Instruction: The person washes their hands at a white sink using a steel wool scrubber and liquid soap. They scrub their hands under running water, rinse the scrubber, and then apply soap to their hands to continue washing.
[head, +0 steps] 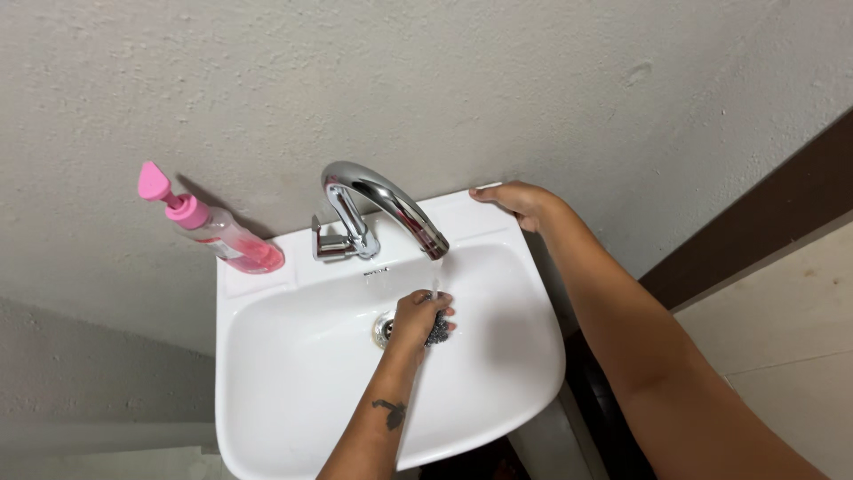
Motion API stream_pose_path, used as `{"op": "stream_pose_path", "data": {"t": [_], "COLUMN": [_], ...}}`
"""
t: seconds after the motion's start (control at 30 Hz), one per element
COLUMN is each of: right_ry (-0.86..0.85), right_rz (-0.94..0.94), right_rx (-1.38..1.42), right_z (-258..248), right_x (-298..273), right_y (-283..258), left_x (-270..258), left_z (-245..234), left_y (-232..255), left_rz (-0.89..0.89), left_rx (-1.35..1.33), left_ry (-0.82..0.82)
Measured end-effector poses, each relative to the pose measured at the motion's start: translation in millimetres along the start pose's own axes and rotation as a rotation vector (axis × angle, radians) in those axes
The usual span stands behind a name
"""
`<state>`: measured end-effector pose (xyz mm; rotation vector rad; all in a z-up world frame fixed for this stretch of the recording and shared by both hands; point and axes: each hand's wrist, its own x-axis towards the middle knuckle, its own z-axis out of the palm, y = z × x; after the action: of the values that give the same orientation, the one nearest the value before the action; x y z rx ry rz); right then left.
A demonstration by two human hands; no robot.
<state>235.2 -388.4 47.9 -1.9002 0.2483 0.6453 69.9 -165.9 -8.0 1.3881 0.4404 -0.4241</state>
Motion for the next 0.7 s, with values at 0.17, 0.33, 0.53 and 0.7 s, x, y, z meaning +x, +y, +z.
{"op": "stream_pose_path", "data": {"t": [0.17,0.33,0.53,0.7], "right_ry": [-0.086,-0.017,-0.111,-0.047], "right_rz": [-0.099,-0.073,-0.022,0.029], "right_rx": [0.58,0.705,0.976,1.09], "right_z": [20.2,36.3,94.4,143.7], "right_x": [-14.3,-37.0,-108.3,-159.7], "right_y": [34.6,62.6,159.4,190.0], "left_x": [-9.4,-20.9,-40.3,-40.4], "left_z": [-1.1,-8.0,-16.9,-24.4], "left_y": [-14.0,-17.0,-12.9,-17.4], "left_rz": [-0.004,-0.015,-0.013,0.025], "left_rx": [-0.05,-0.018,0.029,0.003], "left_ry": [0.003,0.003,0.016,-0.042]}}
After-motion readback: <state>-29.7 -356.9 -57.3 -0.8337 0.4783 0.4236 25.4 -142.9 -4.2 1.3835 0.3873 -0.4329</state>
